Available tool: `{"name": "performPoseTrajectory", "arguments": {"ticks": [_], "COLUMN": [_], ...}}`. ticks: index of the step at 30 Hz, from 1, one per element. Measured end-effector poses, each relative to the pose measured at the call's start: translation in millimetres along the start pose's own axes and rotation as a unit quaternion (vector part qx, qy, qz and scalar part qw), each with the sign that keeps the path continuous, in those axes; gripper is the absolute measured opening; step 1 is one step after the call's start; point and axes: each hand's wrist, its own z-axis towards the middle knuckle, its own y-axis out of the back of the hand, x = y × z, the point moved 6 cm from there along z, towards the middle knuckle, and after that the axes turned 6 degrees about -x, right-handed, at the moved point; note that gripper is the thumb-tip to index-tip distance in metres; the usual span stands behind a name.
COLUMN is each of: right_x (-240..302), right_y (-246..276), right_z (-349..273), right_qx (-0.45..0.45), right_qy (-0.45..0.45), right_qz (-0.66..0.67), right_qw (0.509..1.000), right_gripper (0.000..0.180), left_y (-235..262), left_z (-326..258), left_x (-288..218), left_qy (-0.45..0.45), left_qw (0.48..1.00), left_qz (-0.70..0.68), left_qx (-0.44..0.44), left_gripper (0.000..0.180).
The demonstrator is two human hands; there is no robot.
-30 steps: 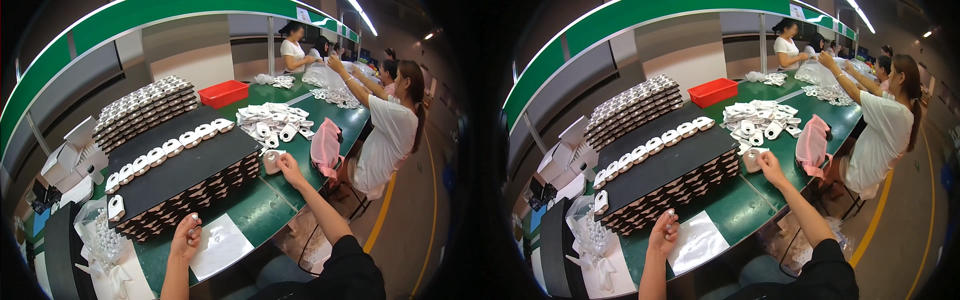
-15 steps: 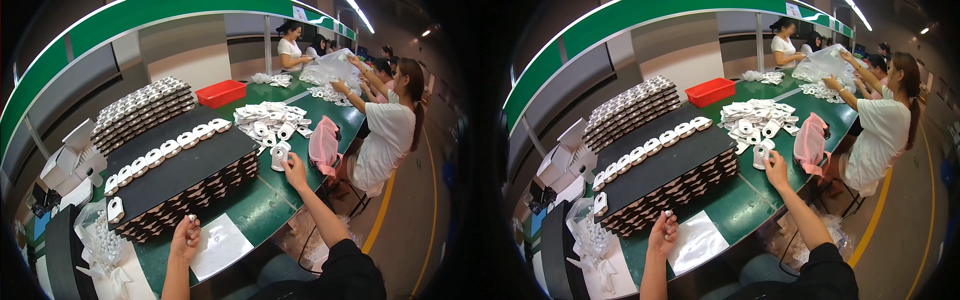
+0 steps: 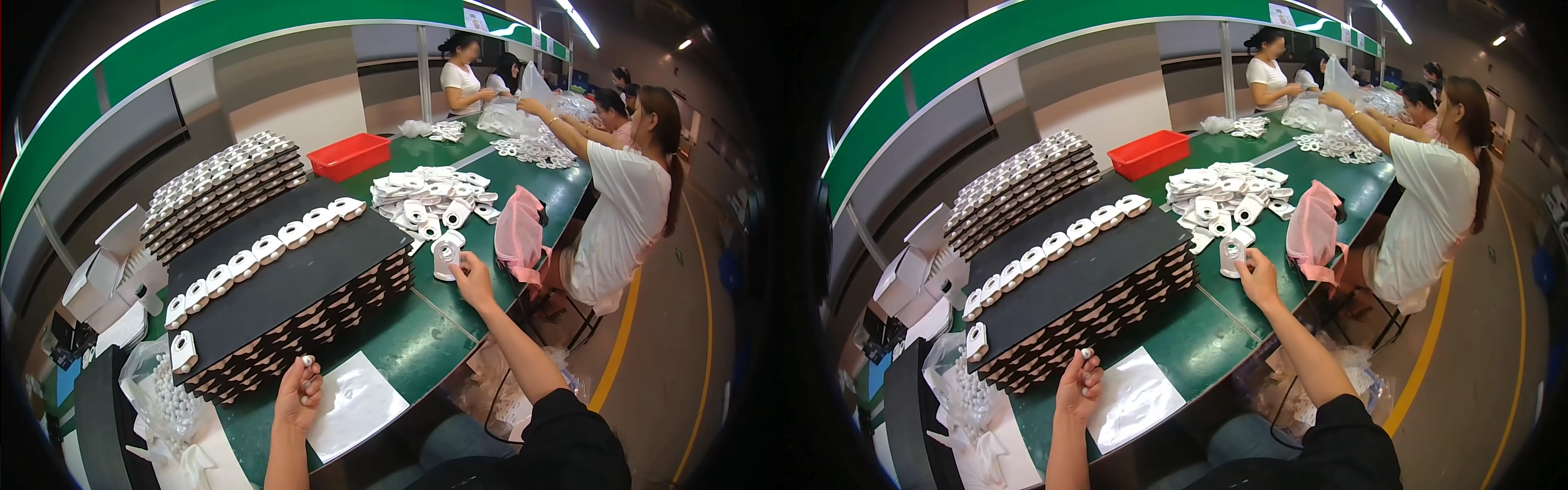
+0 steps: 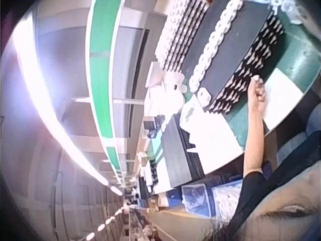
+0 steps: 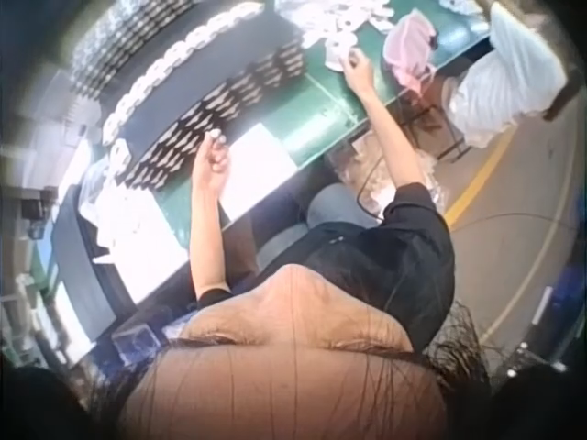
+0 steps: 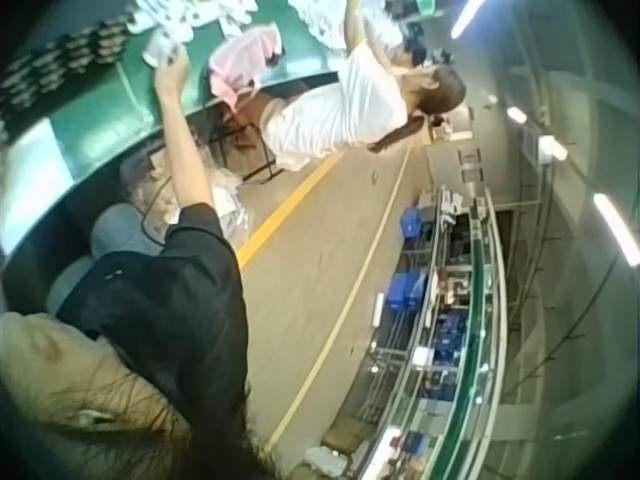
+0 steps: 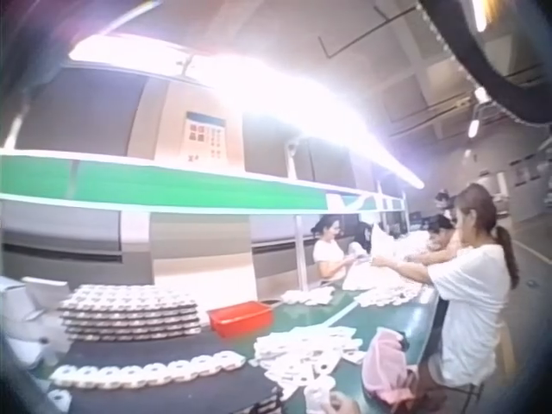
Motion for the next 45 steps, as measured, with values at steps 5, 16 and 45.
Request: {"name": "performPoseTrajectory", "arguments": {"ticks": [5,16,45], "right_x": [1.7,2.5,-2.9], "right_y": [1.9,1.1,1.0], "right_z": [1.0,1.0,2.2], "right_qx": [0.0,0.004,-0.017], "right_qy": [0.003,0.015,0.021], "right_qz": [-0.004,-0.028,-0.064], "right_qw": [1.0,0.999,0.998], "right_gripper": [0.018,0.014,0.019], "left_y": [-0.4,-1.6,-1.0], "left_z": [1.7,-0.9,-0.7], "left_x": [0.3,-1.8,-4.0], "left_qy": [0.001,-0.003,-0.061], "left_qw": [1.0,1.0,0.996], "left_qz": [-0.008,-0.005,0.045], "left_qx": [0.003,0.008,-0.038], "left_gripper": [0.022,0.023,0.022]}}
